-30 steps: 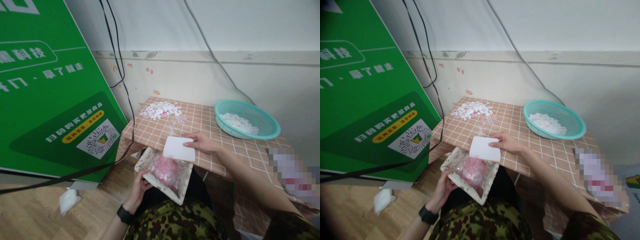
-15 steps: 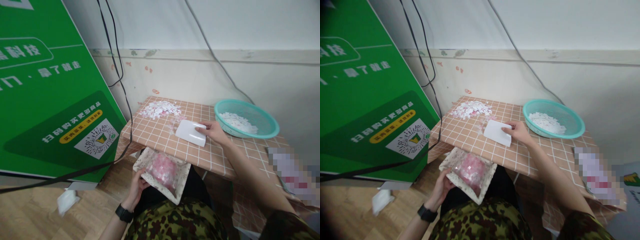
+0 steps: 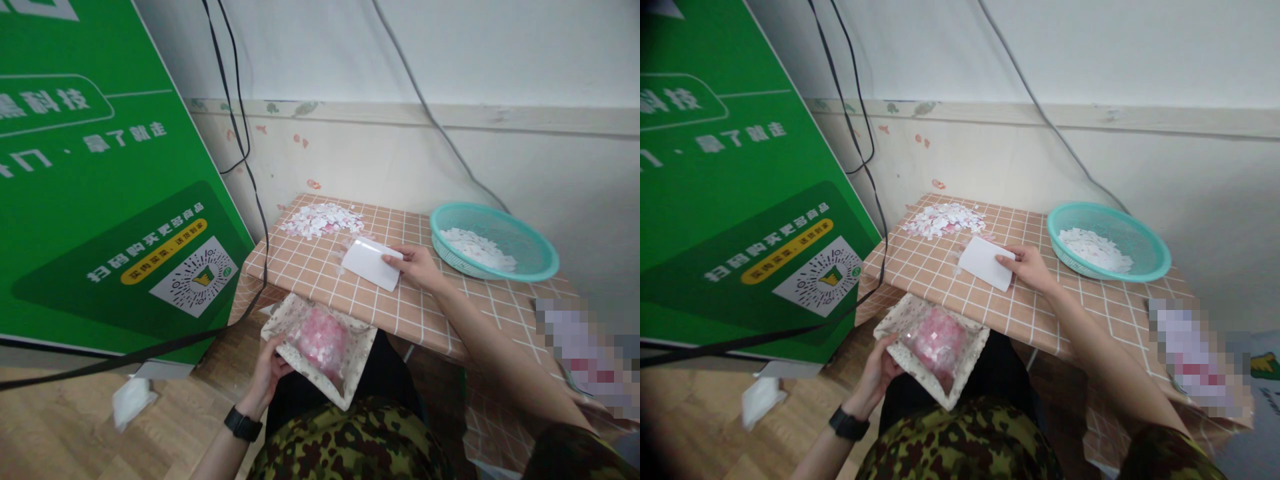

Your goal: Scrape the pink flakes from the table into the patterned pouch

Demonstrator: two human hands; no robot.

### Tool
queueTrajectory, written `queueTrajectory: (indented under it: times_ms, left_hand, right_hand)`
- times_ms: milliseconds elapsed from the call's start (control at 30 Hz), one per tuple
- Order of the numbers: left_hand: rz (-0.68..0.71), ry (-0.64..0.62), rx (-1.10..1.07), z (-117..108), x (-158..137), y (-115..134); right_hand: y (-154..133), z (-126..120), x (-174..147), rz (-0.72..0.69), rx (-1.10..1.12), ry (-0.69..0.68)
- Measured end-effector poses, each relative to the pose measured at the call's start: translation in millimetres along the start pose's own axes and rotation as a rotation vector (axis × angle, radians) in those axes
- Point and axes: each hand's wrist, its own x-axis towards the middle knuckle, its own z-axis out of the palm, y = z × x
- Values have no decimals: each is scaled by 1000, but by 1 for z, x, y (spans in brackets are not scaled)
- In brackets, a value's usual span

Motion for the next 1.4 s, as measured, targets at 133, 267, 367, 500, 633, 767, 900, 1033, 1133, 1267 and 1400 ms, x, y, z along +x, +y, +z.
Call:
queueTrajectory:
  times_ms: [133,267,367,500,633,767,900,1033,1133,1267,1400]
  left_hand:
    - [-6,23,-6,-1,0,3]
    - [-5,17,-8,0,-1,5]
    - [1,19,-4,1,-2,6]
    - [-7,26,1,1,-1,6]
    - [-7,24,-3,1,0,6]
    - [0,20,-11,1,-2,7]
    - [3,22,-19,1,-3,7]
    - [1,10,-19,-1,-1,6]
    - [1,10,-26,-1,-1,5]
    - [-2,1,-17,-1,0,2]
    - [-3,-3,0,-1,2,0]
  right_hand:
    - [-2,2,-1,35,25,-62]
    - [3,3,-1,61,94,-29]
    - [7,2,1,79,103,5]
    - [8,2,3,89,153,56]
    - [7,4,1,153,209,-36]
    - [7,4,0,181,249,-88]
    - [4,3,-2,188,243,-160]
    - [0,0,-3,211,253,-189]
    - [0,-2,-4,214,241,-169]
    - [-4,1,-5,191,192,-190]
    - [-5,1,-5,174,143,-209]
